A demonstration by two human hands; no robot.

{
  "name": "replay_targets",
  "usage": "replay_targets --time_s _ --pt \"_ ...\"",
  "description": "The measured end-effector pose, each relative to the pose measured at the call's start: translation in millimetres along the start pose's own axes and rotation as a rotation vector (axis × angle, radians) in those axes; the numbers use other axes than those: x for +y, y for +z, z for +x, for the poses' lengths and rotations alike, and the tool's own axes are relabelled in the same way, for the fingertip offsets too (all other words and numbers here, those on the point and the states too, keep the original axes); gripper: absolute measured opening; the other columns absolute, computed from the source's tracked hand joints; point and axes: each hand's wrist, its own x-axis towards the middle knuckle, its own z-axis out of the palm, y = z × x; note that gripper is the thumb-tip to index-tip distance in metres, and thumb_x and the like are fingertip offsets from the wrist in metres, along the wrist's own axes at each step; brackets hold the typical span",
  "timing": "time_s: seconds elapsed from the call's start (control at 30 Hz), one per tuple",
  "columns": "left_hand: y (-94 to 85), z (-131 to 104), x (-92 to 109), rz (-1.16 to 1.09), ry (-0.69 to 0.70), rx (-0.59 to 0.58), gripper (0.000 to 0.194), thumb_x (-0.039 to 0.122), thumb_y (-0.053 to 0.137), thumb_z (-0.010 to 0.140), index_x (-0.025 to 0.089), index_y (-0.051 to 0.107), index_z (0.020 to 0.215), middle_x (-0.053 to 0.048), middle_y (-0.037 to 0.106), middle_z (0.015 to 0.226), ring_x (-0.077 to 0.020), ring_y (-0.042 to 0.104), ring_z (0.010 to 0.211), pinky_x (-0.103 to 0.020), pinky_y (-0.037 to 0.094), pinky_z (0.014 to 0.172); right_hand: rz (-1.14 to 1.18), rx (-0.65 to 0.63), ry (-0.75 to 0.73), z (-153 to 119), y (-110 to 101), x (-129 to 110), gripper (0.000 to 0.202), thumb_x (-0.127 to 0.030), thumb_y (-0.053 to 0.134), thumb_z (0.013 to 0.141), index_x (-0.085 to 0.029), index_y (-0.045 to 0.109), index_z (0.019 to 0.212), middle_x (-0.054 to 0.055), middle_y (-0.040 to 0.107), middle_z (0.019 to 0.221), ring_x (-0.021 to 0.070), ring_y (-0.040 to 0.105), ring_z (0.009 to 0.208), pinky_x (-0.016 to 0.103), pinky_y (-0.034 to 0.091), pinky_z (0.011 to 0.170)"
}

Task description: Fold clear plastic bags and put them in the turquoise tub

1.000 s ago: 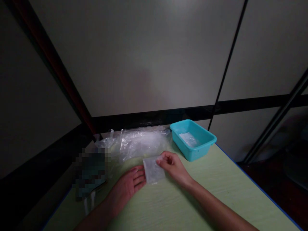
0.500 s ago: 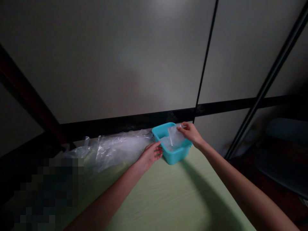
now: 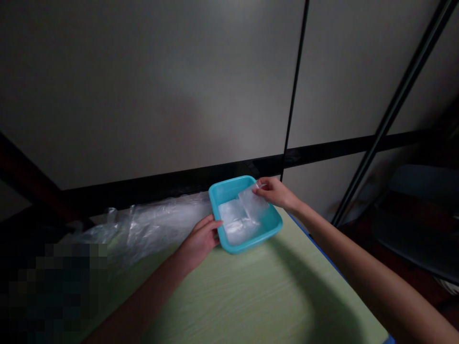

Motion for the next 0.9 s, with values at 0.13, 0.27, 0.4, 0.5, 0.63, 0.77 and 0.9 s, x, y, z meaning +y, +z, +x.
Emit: replay_targets --time_s 0.13,0.27,0.4,0.5,0.63,0.77,0.9 --pt "-14.7 -34 14 0.033 -0.070 -0.080 0.021 0.018 0.062 0.061 0.016 0.061 0.082 -0.004 0.065 0.078 -0.0207 0.060 0.074 -0.028 0.043 0.066 -0.048 -0.202 -0.024 -7 8 -19 0.015 -0.027 0.067 0.063 -0.014 0.058 0.060 -0.003 0.055 0.050 0.0082 0.047 0.045 0.018 0.032 0.041" --pt "-32.1 -56 24 0.156 -0.154 -0.176 0.026 0.022 0.060 0.061 0.015 0.062 0.086 -0.006 0.066 0.080 -0.0209 0.059 0.073 -0.027 0.042 0.062 -0.112 -0.417 -0.064 -15 28 -39 0.010 -0.020 0.063 0.067 -0.014 0.060 0.059 -0.004 0.053 0.051 0.0080 0.048 0.047 0.018 0.034 0.044" --pt "-46.0 -63 27 0.181 -0.231 -0.193 0.023 0.022 0.058 0.058 0.014 0.063 0.079 -0.004 0.064 0.067 -0.0172 0.056 0.057 -0.024 0.038 0.052 -0.270 -0.720 -0.273 -21 51 -54 0.010 -0.015 0.056 0.072 -0.015 0.064 0.065 -0.004 0.058 0.060 0.0099 0.053 0.058 0.021 0.040 0.054" --pt "-51.9 -65 27 0.169 -0.271 -0.236 0.019 0.021 0.057 0.058 0.013 0.063 0.074 -0.005 0.063 0.064 -0.0168 0.055 0.055 -0.024 0.037 0.049 -0.361 -0.896 -0.369 -24 68 -63 0.016 -0.010 0.054 0.072 -0.016 0.063 0.061 -0.006 0.058 0.057 0.0084 0.051 0.056 0.020 0.039 0.054" --pt "-56.5 -67 28 0.176 -0.289 -0.295 0.022 0.020 0.057 0.057 0.012 0.064 0.076 -0.006 0.063 0.065 -0.0171 0.056 0.055 -0.024 0.038 0.050 -0.414 -1.099 -0.305 -29 86 -73 0.029 0.006 0.055 0.060 -0.018 0.056 0.044 -0.010 0.050 0.043 0.0061 0.046 0.044 0.017 0.034 0.047" --pt "-61.1 -66 26 0.169 -0.309 -0.342 0.028 0.020 0.056 0.056 0.011 0.065 0.080 -0.007 0.064 0.067 -0.0183 0.058 0.060 -0.024 0.040 0.053 -0.439 -1.175 -0.220 -34 97 -72 0.035 0.015 0.052 0.047 -0.018 0.051 0.036 -0.012 0.044 0.034 0.0052 0.041 0.036 0.017 0.028 0.040" --pt "-64.0 -66 26 0.206 -0.316 -0.394 0.030 0.021 0.058 0.052 0.010 0.064 0.080 -0.007 0.064 0.066 -0.0163 0.056 0.056 -0.022 0.039 0.050 -0.482 -1.202 -0.152 -41 103 -64 0.035 0.016 0.051 0.044 -0.018 0.051 0.035 -0.012 0.043 0.032 0.0053 0.038 0.034 0.018 0.026 0.038"
